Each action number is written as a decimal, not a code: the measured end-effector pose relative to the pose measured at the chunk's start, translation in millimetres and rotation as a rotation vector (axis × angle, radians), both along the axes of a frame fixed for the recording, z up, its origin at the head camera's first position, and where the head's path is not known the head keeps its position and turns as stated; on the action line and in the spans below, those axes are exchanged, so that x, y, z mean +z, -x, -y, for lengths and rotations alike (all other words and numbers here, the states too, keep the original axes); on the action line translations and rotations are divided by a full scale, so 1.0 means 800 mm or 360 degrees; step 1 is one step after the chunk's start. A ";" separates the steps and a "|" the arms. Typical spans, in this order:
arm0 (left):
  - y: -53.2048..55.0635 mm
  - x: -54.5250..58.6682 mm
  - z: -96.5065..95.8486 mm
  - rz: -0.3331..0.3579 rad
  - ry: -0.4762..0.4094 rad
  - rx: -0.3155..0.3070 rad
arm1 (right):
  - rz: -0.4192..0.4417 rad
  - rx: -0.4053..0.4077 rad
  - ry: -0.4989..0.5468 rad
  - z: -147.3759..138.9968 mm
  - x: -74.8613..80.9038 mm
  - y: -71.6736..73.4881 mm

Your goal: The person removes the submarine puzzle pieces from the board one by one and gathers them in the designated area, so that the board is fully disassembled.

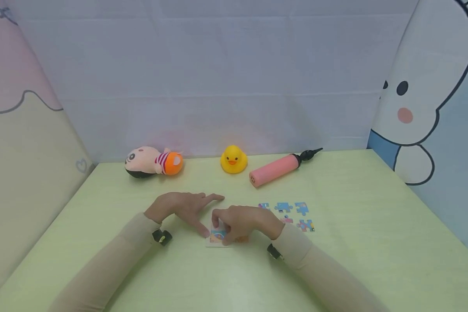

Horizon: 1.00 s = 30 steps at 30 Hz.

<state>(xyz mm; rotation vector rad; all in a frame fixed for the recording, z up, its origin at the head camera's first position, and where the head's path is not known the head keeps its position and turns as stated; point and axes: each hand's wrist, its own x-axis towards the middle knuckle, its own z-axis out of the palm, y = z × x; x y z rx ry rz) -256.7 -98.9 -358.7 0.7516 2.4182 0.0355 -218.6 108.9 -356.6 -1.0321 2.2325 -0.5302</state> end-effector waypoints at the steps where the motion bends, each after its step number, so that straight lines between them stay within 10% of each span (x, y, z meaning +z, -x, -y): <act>1: 0.000 0.000 0.000 -0.0001 0.0000 -0.0001 | -0.0010 0.0010 0.0012 0.000 0.000 0.000; 17: 0.000 -0.001 -0.001 -0.0014 0.0007 0.0001 | -0.0124 0.0204 0.0316 -0.012 0.013 0.012; 30: 0.001 -0.001 -0.001 -0.0005 0.0023 0.0045 | -0.0080 0.0083 0.0268 -0.058 0.029 0.013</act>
